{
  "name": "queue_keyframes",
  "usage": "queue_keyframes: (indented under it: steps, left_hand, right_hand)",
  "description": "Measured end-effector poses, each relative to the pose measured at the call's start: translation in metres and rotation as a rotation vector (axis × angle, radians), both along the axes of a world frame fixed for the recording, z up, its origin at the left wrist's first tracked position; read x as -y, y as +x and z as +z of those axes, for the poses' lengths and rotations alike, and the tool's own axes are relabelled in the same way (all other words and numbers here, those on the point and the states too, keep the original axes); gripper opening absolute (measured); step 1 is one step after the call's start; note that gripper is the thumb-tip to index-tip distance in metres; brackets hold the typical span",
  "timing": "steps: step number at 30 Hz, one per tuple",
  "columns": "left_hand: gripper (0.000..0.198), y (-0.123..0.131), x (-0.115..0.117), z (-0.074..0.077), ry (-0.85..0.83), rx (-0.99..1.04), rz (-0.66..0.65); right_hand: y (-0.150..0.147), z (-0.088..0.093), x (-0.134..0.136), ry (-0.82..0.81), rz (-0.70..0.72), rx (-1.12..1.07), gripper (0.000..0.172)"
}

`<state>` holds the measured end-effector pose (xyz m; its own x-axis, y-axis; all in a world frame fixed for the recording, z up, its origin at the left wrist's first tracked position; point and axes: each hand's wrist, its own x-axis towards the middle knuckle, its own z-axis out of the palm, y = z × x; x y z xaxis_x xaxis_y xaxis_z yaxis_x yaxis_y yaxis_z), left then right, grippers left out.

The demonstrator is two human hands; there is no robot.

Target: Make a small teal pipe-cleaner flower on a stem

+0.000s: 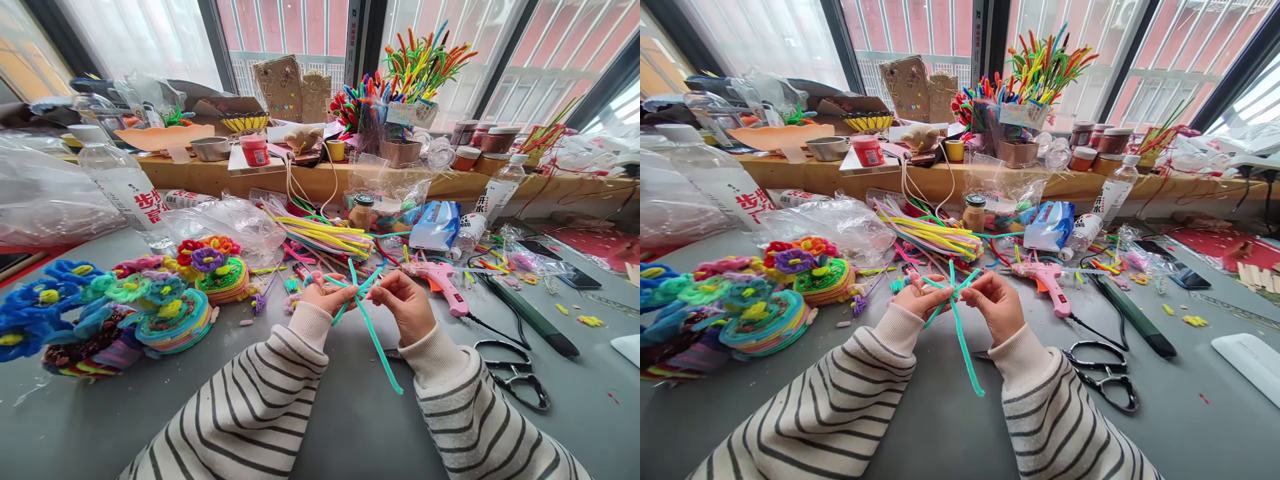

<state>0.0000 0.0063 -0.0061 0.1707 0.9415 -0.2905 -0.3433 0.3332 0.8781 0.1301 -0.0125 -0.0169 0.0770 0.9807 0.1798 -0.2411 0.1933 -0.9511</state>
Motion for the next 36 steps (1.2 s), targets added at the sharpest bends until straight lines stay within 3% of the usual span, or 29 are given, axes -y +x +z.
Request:
queue_keyframes:
  steps: [10,15,19,26,36]
  left_hand:
    - [0.031,-0.0004,-0.0049,-0.0057,-0.075,0.007,0.077]
    - [0.033,0.0008,-0.0055,-0.0074,-0.096,0.027,0.102]
    - [0.036,0.0016,-0.0063,-0.0089,-0.078,0.045,0.085]
    - [0.038,0.0008,-0.0062,-0.0109,-0.066,0.032,0.075]
    - [0.022,0.0041,-0.0059,-0.0035,-0.164,-0.011,0.09]
  right_hand:
    - [0.0,-0.0032,-0.0014,0.048,0.036,0.054,0.007]
    - [-0.0005,-0.0011,-0.0003,0.112,0.009,0.12,0.018]
    - [0.0014,-0.0032,-0.0006,0.227,-0.062,0.246,0.01]
    - [0.0055,0.0001,0.0001,0.406,-0.067,0.56,0.018]
    - [0.0062,-0.0041,0.0007,0.674,-0.126,0.929,0.022]
